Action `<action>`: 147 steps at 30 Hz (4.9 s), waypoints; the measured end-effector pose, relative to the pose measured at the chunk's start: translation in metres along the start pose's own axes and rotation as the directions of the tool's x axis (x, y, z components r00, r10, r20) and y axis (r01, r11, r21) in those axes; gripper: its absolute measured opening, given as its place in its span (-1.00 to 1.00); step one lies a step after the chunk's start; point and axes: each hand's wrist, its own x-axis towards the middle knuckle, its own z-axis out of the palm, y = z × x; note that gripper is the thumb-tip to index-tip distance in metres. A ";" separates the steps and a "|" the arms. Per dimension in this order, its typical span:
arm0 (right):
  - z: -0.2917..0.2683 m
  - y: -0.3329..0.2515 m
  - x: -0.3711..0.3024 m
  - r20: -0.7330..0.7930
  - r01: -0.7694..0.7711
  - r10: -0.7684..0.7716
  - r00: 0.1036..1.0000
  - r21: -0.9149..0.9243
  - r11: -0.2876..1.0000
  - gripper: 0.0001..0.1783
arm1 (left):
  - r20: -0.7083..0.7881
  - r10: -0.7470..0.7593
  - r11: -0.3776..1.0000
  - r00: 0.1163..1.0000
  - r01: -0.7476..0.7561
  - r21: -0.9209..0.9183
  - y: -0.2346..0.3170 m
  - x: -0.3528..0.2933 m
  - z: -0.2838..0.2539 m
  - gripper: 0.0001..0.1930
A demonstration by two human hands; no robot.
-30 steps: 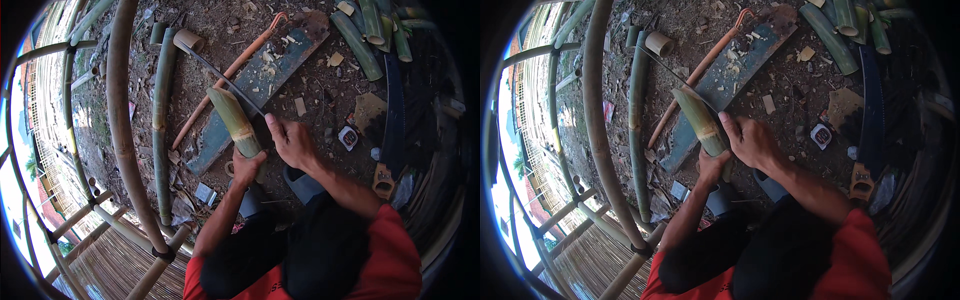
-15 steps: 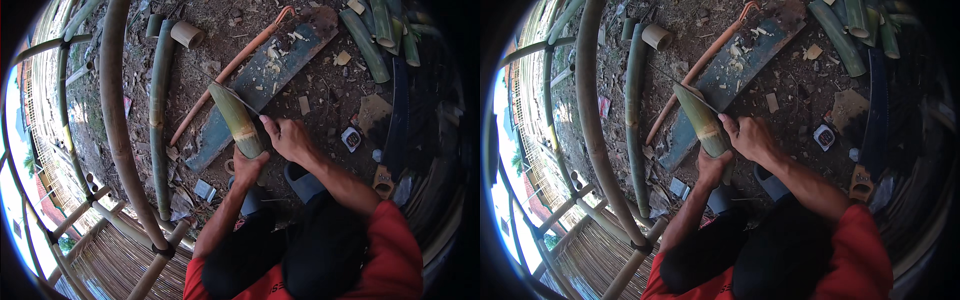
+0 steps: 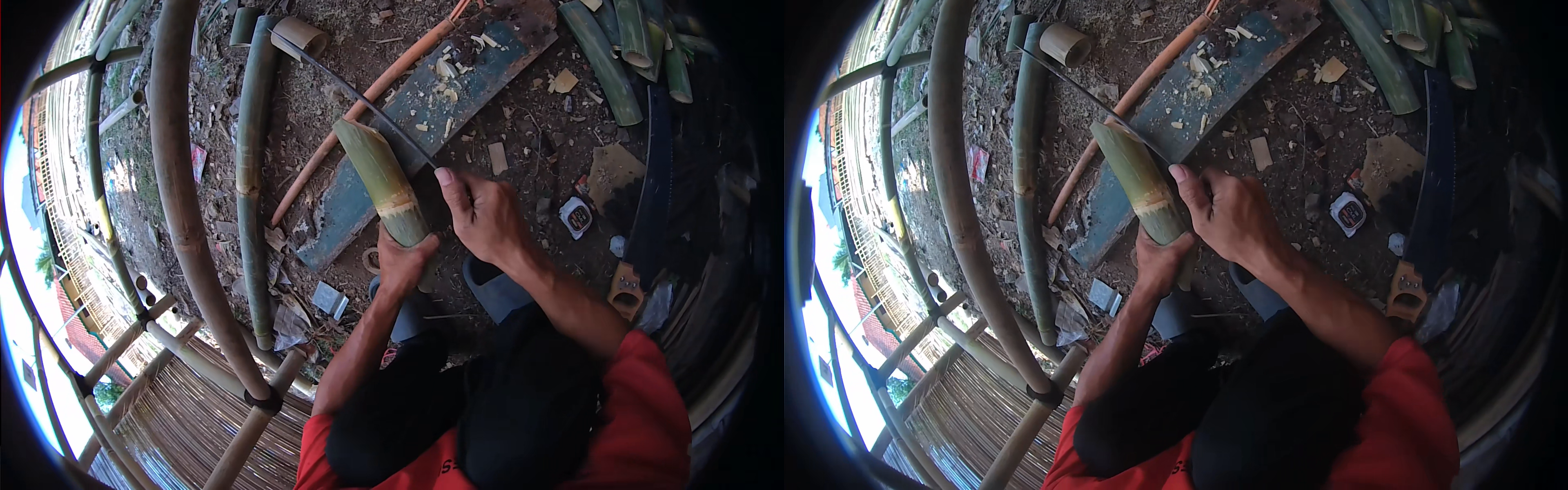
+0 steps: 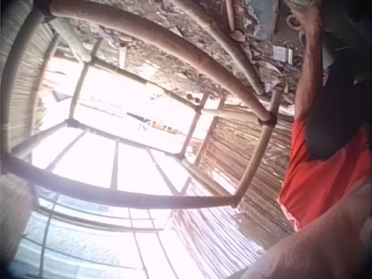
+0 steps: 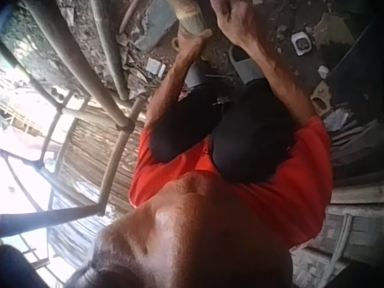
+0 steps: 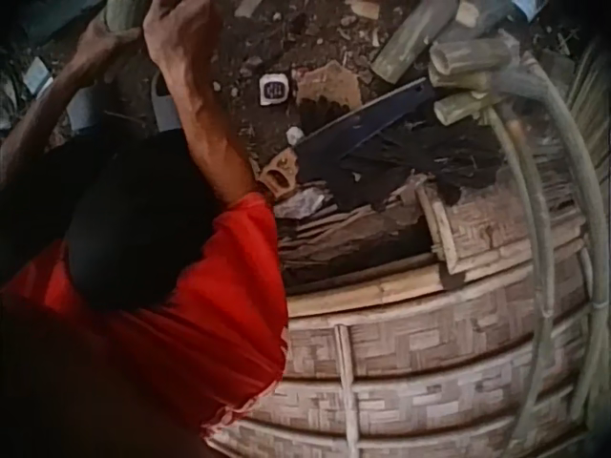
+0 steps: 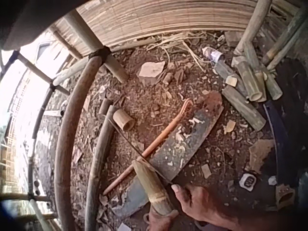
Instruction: The person tests the fit of bamboo pieces against a bamboo pole, shapes and carves a bamboo segment using a machete, and fits the carved piece against the bamboo structure.
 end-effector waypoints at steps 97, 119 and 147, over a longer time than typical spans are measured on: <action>-0.005 0.053 0.017 0.097 0.081 -0.068 0.993 -0.145 0.986 -0.46 | -0.729 -0.415 0.855 0.544 -0.041 -0.518 0.128 0.195 -0.094 0.00; -0.027 0.040 0.028 0.303 -0.508 0.408 0.861 0.462 0.727 -0.18 | -0.393 -0.022 0.560 0.919 -0.314 -0.767 0.046 0.204 -0.120 -0.02; -0.007 -0.126 -0.023 0.108 0.360 -0.532 0.840 -0.843 0.399 -0.84 | -0.115 0.272 -0.050 0.955 -0.105 -0.993 0.037 0.063 -0.150 0.01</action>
